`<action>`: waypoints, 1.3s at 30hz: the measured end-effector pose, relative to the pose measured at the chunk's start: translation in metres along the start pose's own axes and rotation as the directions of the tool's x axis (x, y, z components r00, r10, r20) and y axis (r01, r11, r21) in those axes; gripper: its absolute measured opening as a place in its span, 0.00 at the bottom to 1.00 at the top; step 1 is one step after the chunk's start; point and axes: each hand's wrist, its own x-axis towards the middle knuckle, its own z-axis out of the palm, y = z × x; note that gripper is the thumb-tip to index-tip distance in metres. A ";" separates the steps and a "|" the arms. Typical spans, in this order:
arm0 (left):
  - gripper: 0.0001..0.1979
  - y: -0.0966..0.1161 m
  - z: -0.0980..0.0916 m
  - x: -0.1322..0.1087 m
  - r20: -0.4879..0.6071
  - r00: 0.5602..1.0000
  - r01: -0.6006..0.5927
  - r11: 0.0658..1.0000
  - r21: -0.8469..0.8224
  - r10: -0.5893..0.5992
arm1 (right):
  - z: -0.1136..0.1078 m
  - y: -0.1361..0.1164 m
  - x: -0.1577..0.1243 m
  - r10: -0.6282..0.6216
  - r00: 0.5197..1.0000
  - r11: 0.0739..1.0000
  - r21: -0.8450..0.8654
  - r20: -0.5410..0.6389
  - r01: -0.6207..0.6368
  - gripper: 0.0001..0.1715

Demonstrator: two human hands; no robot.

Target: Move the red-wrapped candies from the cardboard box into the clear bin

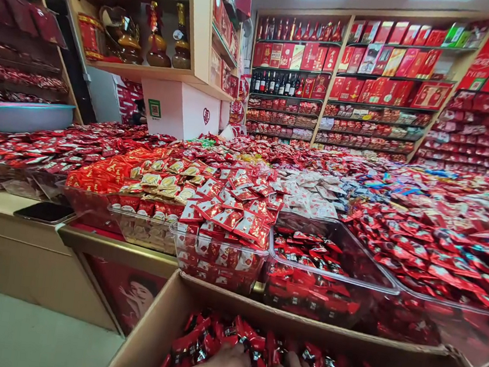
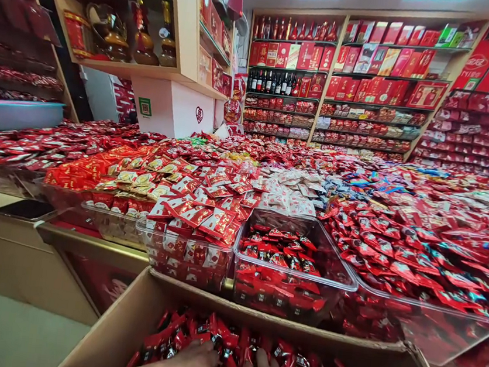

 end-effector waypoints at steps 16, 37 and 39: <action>0.24 0.012 -0.050 -0.011 -0.081 0.995 -0.037 0.544 -0.838 -0.058 | -0.081 -0.013 -0.022 -0.017 0.998 0.475 0.878 -0.061 0.062 0.09; 0.10 0.007 -0.068 -0.012 0.145 0.952 0.155 0.016 -0.988 -0.271 | -0.100 -0.017 -0.036 0.003 0.988 0.028 0.988 0.152 -0.152 0.17; 0.08 0.010 -0.066 -0.013 0.144 0.964 0.163 0.068 -0.984 -0.225 | -0.097 -0.018 -0.034 0.028 0.988 0.007 0.988 0.155 -0.155 0.18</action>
